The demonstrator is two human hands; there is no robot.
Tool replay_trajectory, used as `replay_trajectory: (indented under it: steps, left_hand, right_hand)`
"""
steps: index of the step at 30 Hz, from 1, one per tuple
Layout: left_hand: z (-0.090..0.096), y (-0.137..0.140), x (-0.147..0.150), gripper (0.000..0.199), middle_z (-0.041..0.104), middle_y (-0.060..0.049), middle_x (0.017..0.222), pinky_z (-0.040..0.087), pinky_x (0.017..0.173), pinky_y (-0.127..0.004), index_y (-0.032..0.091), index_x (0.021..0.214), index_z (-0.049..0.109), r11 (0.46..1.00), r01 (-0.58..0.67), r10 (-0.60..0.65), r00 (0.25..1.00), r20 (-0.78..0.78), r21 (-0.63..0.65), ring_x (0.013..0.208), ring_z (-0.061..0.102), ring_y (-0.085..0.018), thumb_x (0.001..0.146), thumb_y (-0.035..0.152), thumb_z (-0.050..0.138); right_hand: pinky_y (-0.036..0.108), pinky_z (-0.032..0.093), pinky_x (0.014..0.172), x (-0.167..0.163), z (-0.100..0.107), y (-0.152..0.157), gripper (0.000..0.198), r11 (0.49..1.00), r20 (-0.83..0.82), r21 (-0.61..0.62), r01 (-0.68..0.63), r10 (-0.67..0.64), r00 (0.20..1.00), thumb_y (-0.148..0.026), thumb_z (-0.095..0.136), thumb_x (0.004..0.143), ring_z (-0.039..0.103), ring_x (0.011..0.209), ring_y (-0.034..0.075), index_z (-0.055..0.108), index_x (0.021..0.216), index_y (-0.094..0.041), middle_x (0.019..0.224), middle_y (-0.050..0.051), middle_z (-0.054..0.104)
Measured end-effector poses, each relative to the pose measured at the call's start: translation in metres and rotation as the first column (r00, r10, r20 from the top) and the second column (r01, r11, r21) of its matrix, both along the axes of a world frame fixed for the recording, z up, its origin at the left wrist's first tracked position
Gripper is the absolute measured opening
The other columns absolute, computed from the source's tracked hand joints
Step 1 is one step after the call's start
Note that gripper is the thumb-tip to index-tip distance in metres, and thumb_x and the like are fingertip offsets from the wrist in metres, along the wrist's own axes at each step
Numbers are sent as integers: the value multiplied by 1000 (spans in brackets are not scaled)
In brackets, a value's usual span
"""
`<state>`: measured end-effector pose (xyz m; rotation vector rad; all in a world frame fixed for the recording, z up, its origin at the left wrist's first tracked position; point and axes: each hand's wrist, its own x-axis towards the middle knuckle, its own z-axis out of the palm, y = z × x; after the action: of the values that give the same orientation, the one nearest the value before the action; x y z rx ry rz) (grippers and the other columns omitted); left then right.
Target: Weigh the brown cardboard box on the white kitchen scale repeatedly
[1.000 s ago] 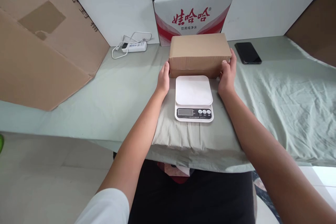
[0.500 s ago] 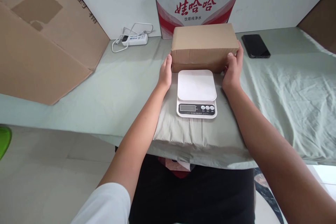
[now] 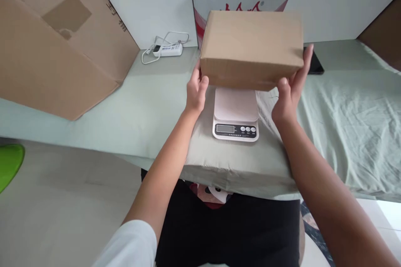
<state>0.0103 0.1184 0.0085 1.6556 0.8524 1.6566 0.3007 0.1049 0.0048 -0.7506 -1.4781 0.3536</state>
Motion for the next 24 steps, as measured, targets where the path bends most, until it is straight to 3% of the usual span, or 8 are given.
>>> replay_trajectory:
  steps: [4,7,14,24]
  left_hand:
    - [-9,-72,3,82,61,-13,173,45,141,-54,30,160,58,1000,-3,2,999,50,23,171,48,-37,99,85,52]
    - [-21,-103,5,82,57,-15,176,45,141,-54,28,160,58,999,31,-31,999,36,-9,172,46,-38,100,83,54]
    - [-19,-105,8,89,62,-17,172,46,139,-56,26,165,56,987,-6,18,997,74,-158,168,52,-39,98,85,55]
    - [-15,-106,11,93,71,-18,162,52,134,-54,25,156,66,975,-65,90,990,107,-211,160,61,-40,92,92,55]
  right_hand:
    - [68,26,147,7,-20,-51,117,996,22,-26,88,-87,996,-95,62,84,26,179,41,21,181,-43,190,0,29]
    - [66,28,146,11,-32,-69,116,986,26,-76,149,-148,989,-93,61,84,25,179,40,20,181,-44,192,0,22]
    - [66,24,146,6,-33,-67,114,974,-19,-192,123,-129,991,-85,68,86,27,179,39,29,179,-33,189,12,30]
    - [67,24,145,1,-30,-69,107,979,-107,-188,83,-104,989,-85,70,85,33,177,38,38,175,-37,186,9,37]
